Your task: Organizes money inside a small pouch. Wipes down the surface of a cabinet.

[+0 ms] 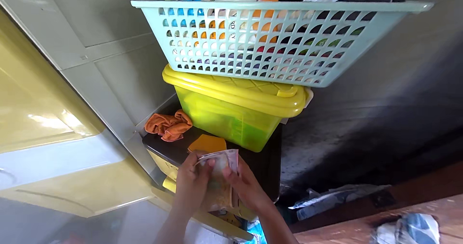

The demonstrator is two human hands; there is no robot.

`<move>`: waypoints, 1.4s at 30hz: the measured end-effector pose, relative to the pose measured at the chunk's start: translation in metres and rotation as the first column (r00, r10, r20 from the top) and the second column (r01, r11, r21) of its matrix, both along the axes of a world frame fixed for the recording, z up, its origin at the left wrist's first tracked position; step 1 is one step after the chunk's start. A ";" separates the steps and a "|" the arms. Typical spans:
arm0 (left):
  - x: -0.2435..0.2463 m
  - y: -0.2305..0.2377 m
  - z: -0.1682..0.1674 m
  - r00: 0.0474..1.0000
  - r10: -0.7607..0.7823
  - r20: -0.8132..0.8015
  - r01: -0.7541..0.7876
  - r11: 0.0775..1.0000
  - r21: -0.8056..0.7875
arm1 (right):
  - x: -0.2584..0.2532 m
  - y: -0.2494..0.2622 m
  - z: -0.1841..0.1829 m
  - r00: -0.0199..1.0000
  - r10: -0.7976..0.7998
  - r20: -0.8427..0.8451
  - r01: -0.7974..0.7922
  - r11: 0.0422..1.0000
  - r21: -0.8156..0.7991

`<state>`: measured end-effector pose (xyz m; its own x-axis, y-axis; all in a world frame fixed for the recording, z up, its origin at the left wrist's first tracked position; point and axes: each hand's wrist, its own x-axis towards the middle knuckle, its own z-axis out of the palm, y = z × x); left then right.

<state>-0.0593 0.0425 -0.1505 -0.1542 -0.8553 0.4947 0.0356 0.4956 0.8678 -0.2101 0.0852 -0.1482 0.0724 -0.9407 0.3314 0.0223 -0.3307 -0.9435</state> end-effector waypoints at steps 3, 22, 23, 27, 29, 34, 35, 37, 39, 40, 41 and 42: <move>-0.003 -0.002 0.002 0.993 0.103 -0.057 -0.107 0.993 -0.059 | 0.000 -0.005 -0.003 0.997 0.049 -0.055 -0.050 0.999 -0.010; 0.002 -0.009 -0.010 0.932 -0.324 -0.164 0.313 0.946 -0.086 | -0.004 -0.006 -0.010 0.997 0.051 0.049 -0.041 0.980 -0.193; 0.005 -0.012 -0.014 0.908 -0.387 -0.159 0.373 0.921 -0.108 | -0.005 -0.009 -0.014 0.994 0.085 0.069 -0.065 0.966 -0.248; 0.010 -0.011 -0.020 0.868 -0.439 -0.234 0.445 0.895 -0.026 | -0.005 -0.011 -0.015 0.991 0.130 0.033 -0.113 0.945 -0.308; 0.012 -0.008 -0.020 0.855 -0.433 -0.285 0.460 0.887 0.032 | -0.006 -0.009 -0.013 0.991 0.131 0.025 -0.118 0.950 -0.289; 0.026 -0.003 -0.017 0.817 -0.490 -0.303 0.558 0.805 0.201 | -0.006 -0.011 -0.017 0.999 0.032 0.022 -0.024 0.952 -0.306; 0.029 -0.001 -0.016 0.841 -0.467 -0.273 0.530 0.815 0.236 | -0.006 -0.011 -0.017 1.000 0.015 0.008 -0.012 0.953 -0.303; 0.031 0.003 -0.017 0.892 -0.423 -0.159 0.448 0.873 0.192 | -0.006 -0.010 -0.016 1.000 0.012 -0.016 -0.016 0.957 -0.289; 0.029 0.008 -0.015 0.935 -0.344 -0.083 0.352 0.930 0.109 | -0.006 -0.009 -0.014 1.000 0.025 -0.016 -0.028 0.964 -0.265; 0.028 0.009 -0.014 0.942 -0.326 -0.076 0.332 0.939 0.094 | -0.006 -0.009 -0.013 1.000 0.029 0.001 -0.028 0.968 -0.248; 0.027 0.011 -0.013 0.943 -0.322 -0.079 0.328 0.941 0.084 | -0.006 -0.009 -0.013 0.999 0.032 0.029 -0.024 0.973 -0.228; 0.027 0.011 -0.013 0.941 -0.329 -0.084 0.335 0.939 0.071 | -0.007 -0.009 -0.013 0.997 0.034 0.062 -0.020 0.978 -0.208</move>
